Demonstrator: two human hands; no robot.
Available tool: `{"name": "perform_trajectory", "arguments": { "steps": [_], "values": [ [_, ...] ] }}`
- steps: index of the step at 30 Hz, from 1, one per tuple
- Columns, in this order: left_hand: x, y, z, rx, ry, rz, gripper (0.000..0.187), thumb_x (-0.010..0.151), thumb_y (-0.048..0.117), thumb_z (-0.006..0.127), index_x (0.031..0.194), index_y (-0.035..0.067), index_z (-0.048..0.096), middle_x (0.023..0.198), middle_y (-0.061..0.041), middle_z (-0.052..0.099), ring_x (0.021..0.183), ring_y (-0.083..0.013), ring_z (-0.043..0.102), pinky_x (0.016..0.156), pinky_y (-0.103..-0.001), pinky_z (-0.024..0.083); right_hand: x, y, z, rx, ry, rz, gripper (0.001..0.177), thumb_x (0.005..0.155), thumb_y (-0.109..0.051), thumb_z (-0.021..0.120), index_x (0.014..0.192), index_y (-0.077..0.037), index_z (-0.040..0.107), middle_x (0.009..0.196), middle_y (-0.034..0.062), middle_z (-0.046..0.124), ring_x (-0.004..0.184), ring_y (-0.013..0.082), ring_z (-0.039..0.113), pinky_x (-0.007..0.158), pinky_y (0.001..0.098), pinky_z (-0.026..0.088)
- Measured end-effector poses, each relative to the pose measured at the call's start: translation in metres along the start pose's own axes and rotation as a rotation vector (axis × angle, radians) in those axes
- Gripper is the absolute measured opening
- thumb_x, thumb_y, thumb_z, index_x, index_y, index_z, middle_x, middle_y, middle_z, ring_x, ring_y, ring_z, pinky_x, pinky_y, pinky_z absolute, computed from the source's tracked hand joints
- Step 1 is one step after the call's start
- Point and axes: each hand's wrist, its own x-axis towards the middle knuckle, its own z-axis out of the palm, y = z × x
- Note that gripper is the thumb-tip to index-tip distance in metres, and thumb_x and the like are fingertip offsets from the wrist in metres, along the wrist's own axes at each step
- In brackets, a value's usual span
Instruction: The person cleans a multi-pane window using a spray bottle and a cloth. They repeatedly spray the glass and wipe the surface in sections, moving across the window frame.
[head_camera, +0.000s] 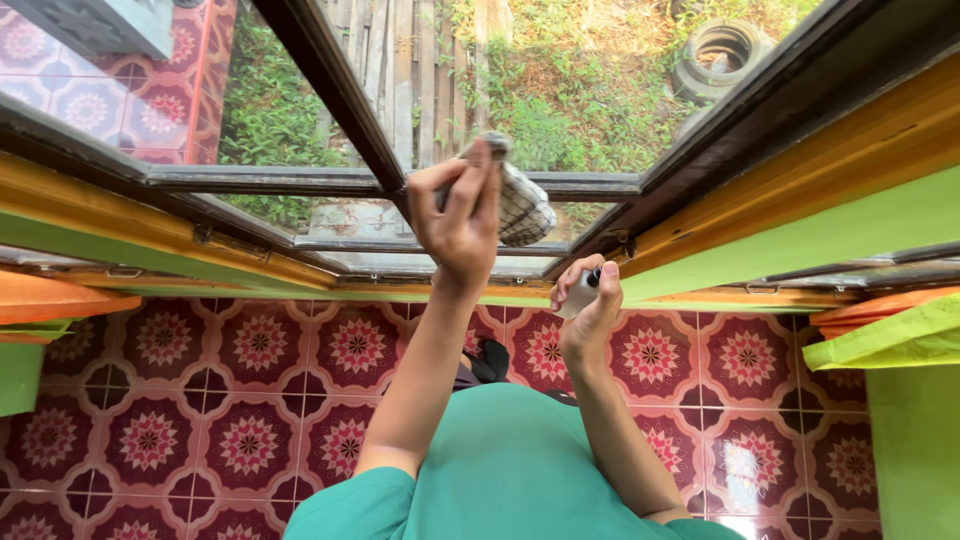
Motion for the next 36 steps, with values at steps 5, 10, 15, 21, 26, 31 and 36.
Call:
{"name": "perform_trajectory", "arguments": {
  "steps": [5,10,15,21,26,31,36],
  "values": [
    [0.0,0.012,0.006,-0.031,-0.114,0.061,0.036,0.091,0.005,0.086,0.124,0.012,0.073,0.103,-0.003,0.059,0.092,-0.0162,0.058,0.077,-0.029,0.055,0.002,-0.005,-0.004,0.012,0.044,-0.02,0.049,0.105,-0.051,0.042,0.083,-0.007,0.047,0.068,0.0057,0.046,0.059,0.0162,0.047,0.054,0.0314,0.041],
    [-0.017,0.001,0.01,-0.016,-0.231,0.139,0.032,0.088,0.007,0.087,0.117,0.01,0.076,0.1,-0.003,0.059,0.09,-0.0157,0.059,0.076,-0.027,0.056,0.006,-0.004,-0.005,0.022,0.047,-0.022,0.049,0.105,-0.051,0.042,0.083,-0.007,0.046,0.068,0.0056,0.046,0.06,0.0156,0.047,0.054,0.0315,0.041],
    [-0.022,-0.016,-0.005,0.05,-0.168,0.093,0.019,0.09,0.008,0.087,0.105,0.006,0.075,0.1,-0.004,0.06,0.089,-0.0144,0.059,0.073,-0.027,0.055,0.005,-0.001,-0.001,0.01,0.003,-0.007,0.049,0.104,-0.052,0.044,0.084,-0.007,0.047,0.068,0.0052,0.046,0.061,0.0153,0.047,0.056,0.0312,0.041],
    [-0.008,-0.042,-0.02,0.118,0.109,-0.033,0.018,0.093,0.004,0.086,0.104,0.009,0.073,0.1,-0.003,0.06,0.087,-0.0133,0.059,0.067,-0.025,0.053,0.004,0.004,0.004,0.003,-0.015,0.009,0.048,0.104,-0.051,0.045,0.083,-0.008,0.046,0.069,0.0047,0.046,0.061,0.015,0.047,0.055,0.0313,0.041],
    [0.007,-0.043,-0.035,0.163,0.164,-0.007,0.022,0.091,0.002,0.085,0.11,0.003,0.073,0.099,-0.003,0.06,0.086,-0.0134,0.06,0.069,-0.025,0.056,0.004,0.008,0.007,-0.002,-0.04,0.025,0.048,0.104,-0.051,0.046,0.083,-0.007,0.047,0.068,0.0049,0.046,0.06,0.0151,0.047,0.055,0.0313,0.041],
    [0.005,-0.031,-0.027,0.153,0.177,-0.062,0.023,0.092,0.001,0.083,0.112,0.003,0.073,0.101,-0.003,0.059,0.089,-0.0142,0.059,0.072,-0.026,0.055,0.004,0.007,0.008,-0.004,-0.054,0.033,0.047,0.104,-0.05,0.046,0.084,-0.008,0.047,0.069,0.0049,0.047,0.06,0.0148,0.047,0.055,0.0312,0.041],
    [0.001,-0.03,-0.015,0.105,0.167,-0.069,0.022,0.091,0.002,0.083,0.112,0.001,0.075,0.101,-0.002,0.059,0.089,-0.0126,0.058,0.071,-0.024,0.056,0.004,0.007,0.008,-0.025,-0.067,0.045,0.048,0.104,-0.051,0.045,0.083,-0.008,0.047,0.067,0.0048,0.046,0.06,0.0149,0.048,0.055,0.0307,0.042]
  ]
}}
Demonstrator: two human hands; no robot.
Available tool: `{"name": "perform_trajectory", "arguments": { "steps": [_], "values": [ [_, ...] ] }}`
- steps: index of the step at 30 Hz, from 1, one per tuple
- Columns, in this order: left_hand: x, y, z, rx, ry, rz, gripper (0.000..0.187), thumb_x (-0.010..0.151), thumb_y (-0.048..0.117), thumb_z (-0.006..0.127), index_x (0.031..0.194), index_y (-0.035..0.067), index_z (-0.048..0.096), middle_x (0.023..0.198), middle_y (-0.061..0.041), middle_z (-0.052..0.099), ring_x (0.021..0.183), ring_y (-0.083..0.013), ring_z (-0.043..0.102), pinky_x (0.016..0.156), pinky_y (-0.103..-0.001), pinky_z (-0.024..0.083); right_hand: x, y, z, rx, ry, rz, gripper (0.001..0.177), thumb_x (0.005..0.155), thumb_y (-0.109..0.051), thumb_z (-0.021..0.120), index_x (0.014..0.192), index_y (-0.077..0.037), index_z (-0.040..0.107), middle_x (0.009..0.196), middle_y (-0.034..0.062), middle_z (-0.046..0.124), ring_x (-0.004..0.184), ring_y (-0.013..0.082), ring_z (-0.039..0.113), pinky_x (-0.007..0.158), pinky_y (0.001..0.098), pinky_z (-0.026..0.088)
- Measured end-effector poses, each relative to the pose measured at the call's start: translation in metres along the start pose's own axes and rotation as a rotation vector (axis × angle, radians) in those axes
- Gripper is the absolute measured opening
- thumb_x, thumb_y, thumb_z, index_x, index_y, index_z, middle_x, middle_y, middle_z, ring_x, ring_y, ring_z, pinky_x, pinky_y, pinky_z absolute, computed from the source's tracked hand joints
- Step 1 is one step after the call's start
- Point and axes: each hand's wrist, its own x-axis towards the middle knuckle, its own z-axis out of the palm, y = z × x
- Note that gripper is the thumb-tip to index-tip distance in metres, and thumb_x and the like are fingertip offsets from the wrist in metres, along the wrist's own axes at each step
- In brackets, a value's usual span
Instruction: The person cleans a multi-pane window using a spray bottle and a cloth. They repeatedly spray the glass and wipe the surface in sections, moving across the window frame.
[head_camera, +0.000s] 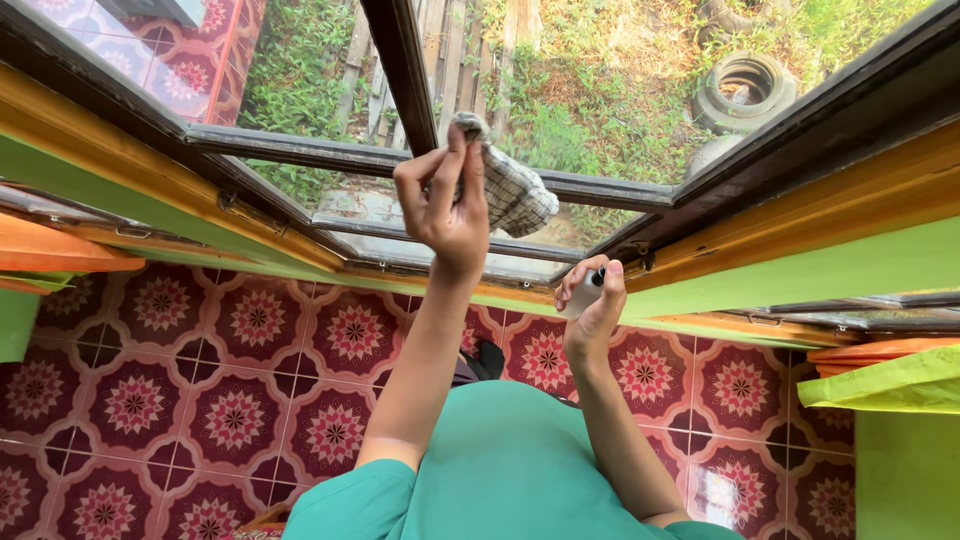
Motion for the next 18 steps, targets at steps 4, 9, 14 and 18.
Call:
{"name": "perform_trajectory", "arguments": {
  "steps": [4,9,14,18],
  "values": [
    [-0.006,0.007,0.019,-0.109,-0.041,0.076,0.022,0.093,0.006,0.083,0.112,0.006,0.073,0.103,-0.003,0.06,0.09,-0.0141,0.059,0.073,-0.022,0.055,-0.001,0.001,-0.001,-0.023,0.007,-0.006,0.048,0.103,-0.051,0.045,0.084,-0.007,0.047,0.068,0.0053,0.047,0.06,0.0151,0.048,0.054,0.0307,0.042],
    [0.003,0.023,0.001,-0.03,-0.127,0.161,0.026,0.091,0.009,0.084,0.115,0.005,0.075,0.096,-0.002,0.06,0.087,-0.0152,0.058,0.073,-0.031,0.054,0.0,0.0,0.0,-0.038,-0.006,-0.012,0.05,0.104,-0.052,0.046,0.083,-0.007,0.048,0.067,0.0056,0.047,0.059,0.015,0.047,0.054,0.0303,0.041],
    [0.006,0.003,0.001,-0.005,-0.06,0.118,0.032,0.09,0.007,0.086,0.119,0.01,0.072,0.097,-0.002,0.06,0.087,-0.0156,0.059,0.073,-0.027,0.055,0.004,0.003,0.004,-0.008,-0.003,-0.001,0.048,0.102,-0.052,0.047,0.084,-0.008,0.048,0.068,0.0054,0.047,0.06,0.0151,0.048,0.054,0.0309,0.041],
    [0.002,-0.007,-0.014,0.107,-0.025,0.024,0.033,0.092,0.004,0.085,0.121,0.009,0.073,0.098,-0.002,0.058,0.088,-0.0162,0.058,0.077,-0.03,0.054,0.005,0.007,0.004,-0.021,-0.016,0.011,0.05,0.102,-0.053,0.047,0.083,-0.007,0.048,0.066,0.0057,0.047,0.059,0.0153,0.049,0.054,0.0306,0.041]
  ]
}}
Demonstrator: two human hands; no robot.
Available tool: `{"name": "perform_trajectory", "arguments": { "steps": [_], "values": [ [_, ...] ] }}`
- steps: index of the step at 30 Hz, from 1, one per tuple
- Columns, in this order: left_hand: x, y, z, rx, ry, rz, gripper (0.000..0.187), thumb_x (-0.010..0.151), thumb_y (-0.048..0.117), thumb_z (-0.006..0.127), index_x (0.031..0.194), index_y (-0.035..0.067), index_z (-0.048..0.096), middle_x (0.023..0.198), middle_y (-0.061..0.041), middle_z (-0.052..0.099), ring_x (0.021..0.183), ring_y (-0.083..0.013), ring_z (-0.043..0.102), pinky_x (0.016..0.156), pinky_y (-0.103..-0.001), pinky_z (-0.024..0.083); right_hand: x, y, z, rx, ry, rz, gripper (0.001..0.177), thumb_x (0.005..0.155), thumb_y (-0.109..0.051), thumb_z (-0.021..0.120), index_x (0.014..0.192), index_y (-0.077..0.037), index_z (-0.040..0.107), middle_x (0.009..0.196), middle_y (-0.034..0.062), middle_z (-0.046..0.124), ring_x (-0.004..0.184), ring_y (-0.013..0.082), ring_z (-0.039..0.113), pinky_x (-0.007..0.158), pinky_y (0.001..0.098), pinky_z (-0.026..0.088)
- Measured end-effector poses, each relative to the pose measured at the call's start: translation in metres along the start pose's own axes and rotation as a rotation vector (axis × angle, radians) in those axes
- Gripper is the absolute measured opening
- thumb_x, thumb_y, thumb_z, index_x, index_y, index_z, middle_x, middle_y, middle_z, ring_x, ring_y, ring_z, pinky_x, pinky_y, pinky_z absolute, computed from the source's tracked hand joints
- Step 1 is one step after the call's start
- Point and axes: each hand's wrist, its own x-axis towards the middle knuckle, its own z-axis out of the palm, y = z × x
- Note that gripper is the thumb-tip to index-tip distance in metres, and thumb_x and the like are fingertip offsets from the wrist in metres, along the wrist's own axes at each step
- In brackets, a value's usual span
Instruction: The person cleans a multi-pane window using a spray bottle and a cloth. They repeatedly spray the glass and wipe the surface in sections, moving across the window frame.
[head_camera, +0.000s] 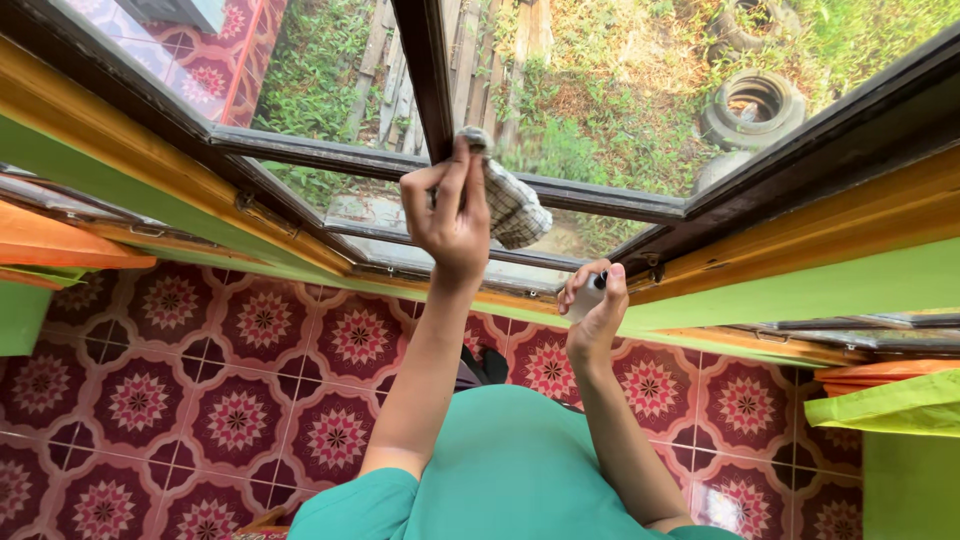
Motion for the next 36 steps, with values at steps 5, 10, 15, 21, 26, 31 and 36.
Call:
{"name": "perform_trajectory", "arguments": {
  "steps": [5,10,15,21,26,31,36],
  "values": [
    [-0.004,0.002,-0.005,0.036,-0.003,-0.001,0.03,0.091,0.002,0.084,0.119,0.006,0.072,0.098,-0.004,0.057,0.089,-0.0179,0.061,0.078,-0.034,0.056,-0.001,0.003,0.004,-0.015,-0.017,0.003,0.05,0.101,-0.053,0.047,0.083,-0.007,0.048,0.066,0.0057,0.047,0.058,0.0155,0.048,0.052,0.0308,0.041],
    [-0.012,0.003,-0.003,0.061,0.008,-0.013,0.028,0.091,0.002,0.084,0.116,0.005,0.072,0.096,-0.004,0.059,0.086,-0.0185,0.064,0.075,-0.033,0.057,0.0,0.001,0.003,-0.009,-0.013,-0.001,0.05,0.101,-0.053,0.047,0.082,-0.007,0.049,0.066,0.0052,0.047,0.058,0.0152,0.048,0.052,0.0306,0.04],
    [-0.004,-0.001,0.001,0.033,0.042,0.011,0.029,0.089,0.005,0.086,0.115,0.006,0.074,0.093,-0.002,0.06,0.08,-0.012,0.064,0.064,-0.026,0.058,0.0,-0.004,0.002,-0.032,0.033,0.001,0.05,0.101,-0.054,0.047,0.082,-0.008,0.049,0.067,0.0046,0.048,0.06,0.0148,0.048,0.054,0.0306,0.04],
    [0.002,0.019,0.012,0.0,0.077,-0.022,0.022,0.091,0.003,0.085,0.111,0.006,0.074,0.093,-0.002,0.058,0.079,-0.012,0.062,0.061,-0.027,0.051,-0.001,-0.009,-0.004,-0.019,0.044,-0.032,0.051,0.101,-0.054,0.047,0.081,-0.008,0.049,0.066,0.0045,0.047,0.06,0.0146,0.048,0.054,0.0309,0.041],
    [-0.003,0.029,0.031,-0.082,0.063,0.048,0.018,0.09,0.009,0.085,0.105,0.005,0.075,0.091,-0.001,0.06,0.076,-0.0108,0.059,0.058,-0.023,0.052,0.004,-0.008,-0.012,0.025,0.089,-0.027,0.05,0.102,-0.054,0.047,0.082,-0.008,0.048,0.067,0.0045,0.047,0.059,0.0147,0.047,0.054,0.0309,0.04],
    [-0.006,0.046,0.031,-0.143,-0.024,0.089,0.02,0.088,0.011,0.086,0.104,0.006,0.076,0.089,-0.001,0.061,0.07,-0.0113,0.062,0.057,-0.025,0.052,0.007,-0.006,-0.012,0.048,0.09,-0.032,0.05,0.103,-0.053,0.048,0.083,-0.007,0.048,0.068,0.0047,0.047,0.06,0.0147,0.046,0.055,0.0311,0.04],
    [-0.005,0.043,0.023,-0.151,-0.054,0.094,0.024,0.088,0.01,0.087,0.109,0.009,0.076,0.092,-0.001,0.063,0.076,-0.0138,0.066,0.062,-0.029,0.055,0.005,-0.005,-0.006,0.026,0.058,-0.031,0.05,0.102,-0.053,0.047,0.083,-0.007,0.049,0.067,0.005,0.048,0.06,0.0148,0.047,0.054,0.0311,0.04]
  ]
}}
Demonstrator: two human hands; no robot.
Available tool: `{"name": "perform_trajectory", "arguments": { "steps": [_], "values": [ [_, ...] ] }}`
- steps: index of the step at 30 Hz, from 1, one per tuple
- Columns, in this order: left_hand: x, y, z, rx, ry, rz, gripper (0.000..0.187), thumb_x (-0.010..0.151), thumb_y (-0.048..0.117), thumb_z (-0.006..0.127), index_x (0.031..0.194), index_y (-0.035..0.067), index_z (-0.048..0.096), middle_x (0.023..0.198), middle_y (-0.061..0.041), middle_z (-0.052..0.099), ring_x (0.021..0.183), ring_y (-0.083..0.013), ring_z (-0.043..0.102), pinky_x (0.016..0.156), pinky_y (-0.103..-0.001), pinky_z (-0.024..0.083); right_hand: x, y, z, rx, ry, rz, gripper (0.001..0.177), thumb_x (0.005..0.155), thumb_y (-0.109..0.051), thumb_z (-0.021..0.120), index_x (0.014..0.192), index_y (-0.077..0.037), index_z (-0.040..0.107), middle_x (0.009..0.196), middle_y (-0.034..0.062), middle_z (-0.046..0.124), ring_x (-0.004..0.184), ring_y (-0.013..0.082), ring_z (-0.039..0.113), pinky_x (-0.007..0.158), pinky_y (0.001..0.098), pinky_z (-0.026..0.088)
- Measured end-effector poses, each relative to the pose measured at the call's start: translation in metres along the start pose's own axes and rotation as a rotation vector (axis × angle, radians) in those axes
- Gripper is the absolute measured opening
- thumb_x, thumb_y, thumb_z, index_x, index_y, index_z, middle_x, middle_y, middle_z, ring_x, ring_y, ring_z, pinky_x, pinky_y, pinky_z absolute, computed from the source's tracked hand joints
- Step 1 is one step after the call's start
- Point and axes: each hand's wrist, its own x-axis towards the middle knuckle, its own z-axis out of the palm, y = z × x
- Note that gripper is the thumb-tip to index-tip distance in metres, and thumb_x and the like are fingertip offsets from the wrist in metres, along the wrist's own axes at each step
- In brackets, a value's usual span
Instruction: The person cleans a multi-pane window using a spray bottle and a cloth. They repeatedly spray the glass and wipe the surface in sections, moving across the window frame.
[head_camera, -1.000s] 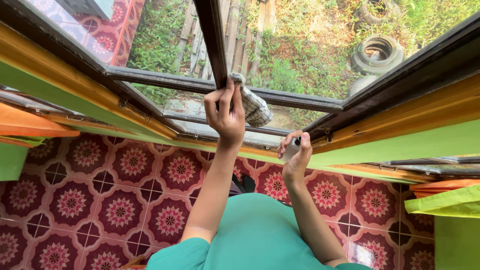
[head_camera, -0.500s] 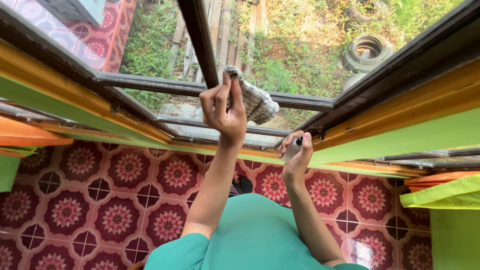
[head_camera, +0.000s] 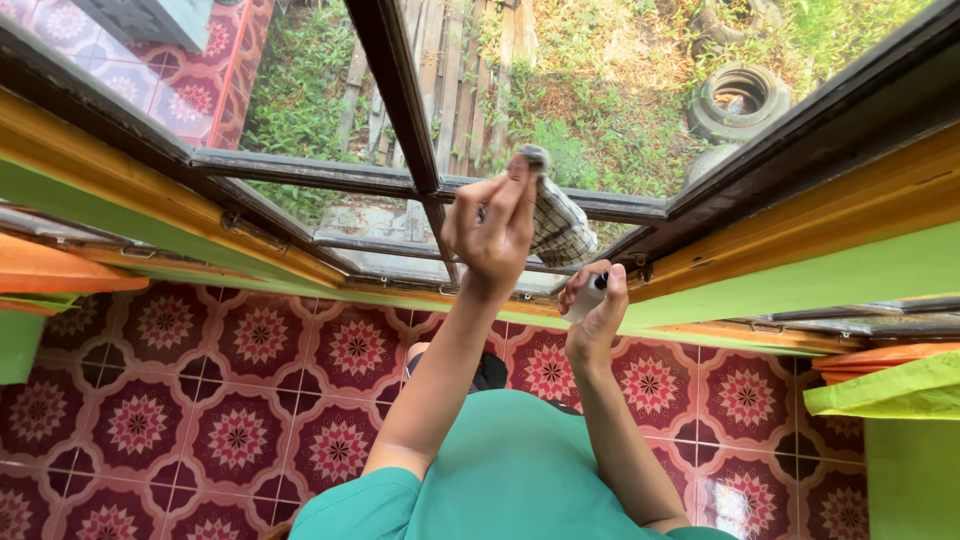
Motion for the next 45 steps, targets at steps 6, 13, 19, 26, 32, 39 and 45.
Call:
{"name": "perform_trajectory", "arguments": {
  "steps": [6,13,19,26,32,39,45],
  "values": [
    [0.001,-0.018,-0.014,0.074,0.098,-0.107,0.026,0.089,0.001,0.086,0.111,0.007,0.074,0.094,-0.004,0.063,0.079,-0.0142,0.062,0.063,-0.03,0.052,0.002,0.002,0.002,-0.013,-0.017,0.01,0.05,0.102,-0.054,0.047,0.083,-0.007,0.048,0.067,0.0054,0.047,0.06,0.0152,0.048,0.054,0.0307,0.04],
    [0.007,-0.009,-0.011,0.059,0.08,-0.112,0.03,0.089,-0.001,0.085,0.116,0.005,0.073,0.094,-0.004,0.061,0.079,-0.0144,0.062,0.064,-0.03,0.052,0.001,-0.001,0.0,-0.01,-0.006,-0.006,0.049,0.103,-0.052,0.045,0.083,-0.007,0.048,0.067,0.0056,0.047,0.061,0.0152,0.048,0.055,0.0305,0.041],
    [0.004,0.004,0.007,-0.003,0.059,-0.048,0.032,0.087,0.002,0.088,0.115,0.009,0.074,0.095,-0.002,0.061,0.078,-0.0136,0.062,0.065,-0.029,0.053,0.0,-0.009,-0.006,0.016,0.037,-0.038,0.048,0.104,-0.051,0.044,0.085,-0.007,0.047,0.07,0.0056,0.047,0.061,0.0153,0.048,0.055,0.0307,0.042],
    [0.004,0.011,0.01,-0.007,-0.026,0.041,0.04,0.087,0.004,0.09,0.122,0.013,0.073,0.097,-0.002,0.058,0.081,-0.0156,0.057,0.068,-0.03,0.051,0.0,-0.014,-0.012,0.021,0.038,-0.111,0.049,0.106,-0.051,0.044,0.085,-0.007,0.047,0.07,0.0056,0.047,0.06,0.0156,0.047,0.054,0.0318,0.041],
    [-0.005,-0.009,0.001,0.04,-0.023,0.045,0.041,0.086,0.007,0.09,0.123,0.016,0.073,0.098,0.0,0.059,0.086,-0.0146,0.056,0.07,-0.028,0.051,-0.002,-0.016,-0.005,0.023,-0.003,-0.102,0.05,0.106,-0.052,0.045,0.086,-0.006,0.047,0.071,0.0058,0.047,0.061,0.0155,0.047,0.056,0.0317,0.042],
    [-0.008,-0.026,-0.029,0.22,0.03,-0.065,0.038,0.09,0.001,0.081,0.125,0.012,0.071,0.104,-0.002,0.057,0.092,-0.0165,0.054,0.075,-0.032,0.049,-0.003,-0.014,0.004,-0.006,-0.036,-0.079,0.051,0.105,-0.053,0.045,0.085,-0.006,0.048,0.069,0.0065,0.047,0.06,0.0154,0.046,0.056,0.0314,0.041],
    [-0.019,-0.016,-0.021,0.1,0.004,-0.184,0.037,0.094,-0.002,0.082,0.128,0.009,0.071,0.105,-0.003,0.057,0.084,-0.013,0.055,0.068,-0.029,0.049,-0.008,-0.007,0.003,-0.014,-0.042,-0.044,0.051,0.105,-0.053,0.045,0.085,-0.006,0.048,0.069,0.0059,0.046,0.061,0.0156,0.047,0.056,0.031,0.041]
  ]
}}
